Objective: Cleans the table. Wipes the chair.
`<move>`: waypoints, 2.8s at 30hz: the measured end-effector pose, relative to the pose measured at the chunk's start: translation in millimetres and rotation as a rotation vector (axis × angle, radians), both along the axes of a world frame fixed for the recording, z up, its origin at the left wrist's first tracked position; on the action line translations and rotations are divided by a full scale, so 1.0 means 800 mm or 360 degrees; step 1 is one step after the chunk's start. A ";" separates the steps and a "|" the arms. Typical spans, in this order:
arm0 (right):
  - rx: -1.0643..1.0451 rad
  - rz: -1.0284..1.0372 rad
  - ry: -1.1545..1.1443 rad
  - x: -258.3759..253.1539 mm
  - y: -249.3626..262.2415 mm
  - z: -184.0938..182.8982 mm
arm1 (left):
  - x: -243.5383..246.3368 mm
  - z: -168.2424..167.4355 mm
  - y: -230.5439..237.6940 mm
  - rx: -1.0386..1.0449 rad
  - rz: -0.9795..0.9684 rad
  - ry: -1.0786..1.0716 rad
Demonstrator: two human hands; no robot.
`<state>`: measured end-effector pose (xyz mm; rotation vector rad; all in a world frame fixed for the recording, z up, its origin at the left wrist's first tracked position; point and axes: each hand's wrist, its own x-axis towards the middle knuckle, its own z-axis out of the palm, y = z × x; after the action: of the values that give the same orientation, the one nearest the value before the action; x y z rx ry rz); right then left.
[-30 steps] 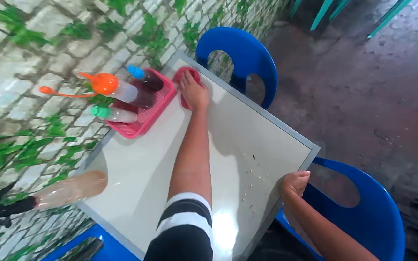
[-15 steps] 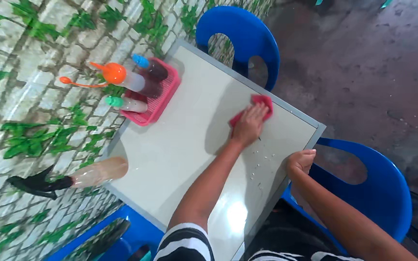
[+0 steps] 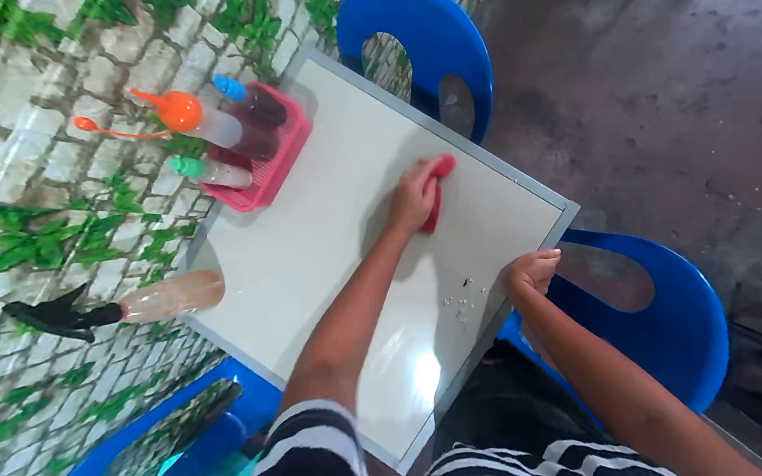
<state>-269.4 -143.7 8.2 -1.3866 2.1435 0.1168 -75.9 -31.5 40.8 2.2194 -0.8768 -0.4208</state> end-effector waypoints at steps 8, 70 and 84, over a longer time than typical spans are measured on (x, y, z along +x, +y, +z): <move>0.0044 -0.0047 -0.0045 -0.003 -0.002 -0.002 | -0.078 -0.075 -0.141 0.0079 -0.0463 -0.0472; 0.1214 0.0374 -0.0870 -0.267 0.127 -0.022 | -0.276 -0.039 0.197 -0.0902 0.0691 0.0424; 0.1122 0.0282 -0.0734 -0.257 0.096 -0.039 | -0.091 -0.062 0.424 0.0631 0.1376 -0.0249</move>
<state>-474.9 -67.0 -22.8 -1.0414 1.3950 0.5135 -148.3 307.5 -9.1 2.7537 0.1710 0.0055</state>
